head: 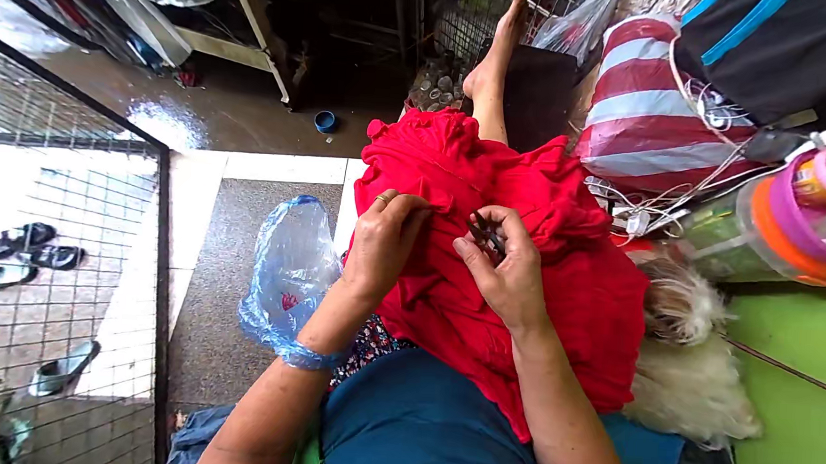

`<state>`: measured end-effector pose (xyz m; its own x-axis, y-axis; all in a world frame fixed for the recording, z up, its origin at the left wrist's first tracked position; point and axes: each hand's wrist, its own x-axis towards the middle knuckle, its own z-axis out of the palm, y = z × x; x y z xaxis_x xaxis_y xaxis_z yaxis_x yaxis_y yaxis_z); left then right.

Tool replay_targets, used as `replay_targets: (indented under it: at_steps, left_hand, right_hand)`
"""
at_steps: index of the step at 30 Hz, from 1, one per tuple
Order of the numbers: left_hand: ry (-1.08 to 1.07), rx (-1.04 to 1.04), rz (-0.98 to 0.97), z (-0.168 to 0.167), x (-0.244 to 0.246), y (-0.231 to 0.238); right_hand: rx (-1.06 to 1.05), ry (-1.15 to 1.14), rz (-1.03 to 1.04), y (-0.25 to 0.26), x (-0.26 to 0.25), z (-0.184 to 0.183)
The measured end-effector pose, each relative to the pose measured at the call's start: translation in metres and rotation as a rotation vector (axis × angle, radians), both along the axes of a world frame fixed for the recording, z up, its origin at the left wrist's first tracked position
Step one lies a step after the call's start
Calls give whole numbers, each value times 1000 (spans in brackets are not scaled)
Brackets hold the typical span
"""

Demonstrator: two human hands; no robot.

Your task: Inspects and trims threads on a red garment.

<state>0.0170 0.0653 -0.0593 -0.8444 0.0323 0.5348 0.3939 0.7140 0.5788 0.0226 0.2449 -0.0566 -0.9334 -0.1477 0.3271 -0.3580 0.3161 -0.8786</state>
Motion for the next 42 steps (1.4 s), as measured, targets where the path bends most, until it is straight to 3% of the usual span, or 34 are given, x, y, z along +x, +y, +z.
replay_targets:
  at_steps: [8,16,22,25,30,34,39,42]
  left_hand:
    - [51,199,15,-11,16,-2]
    - [74,225,-12,-13,26,6]
    - [-28,352,13,-15,33,-7]
    - [-67,478,4,-13,39,-11]
    - [31,555,-96,2,51,-18]
    - [169,595,-115,20,61,-20]
    - [222,601,-133,23,62,-24]
    - [142,634,-114,17,59,-27]
  right_hand:
    - [333,278,-89,-6,3,-8]
    - [511,423,-160,-21,2,-9]
    - [300,231,-108,-11,-5,-11]
    - [328,127,-80,-10,-8,-7]
    - [105,397,-116,-18,-5,9]
    - [-97,366,-86,-50,-14,52]
    - [63,53,262,-79,-38,51]
    - [61,82,132,-38,-40,53]
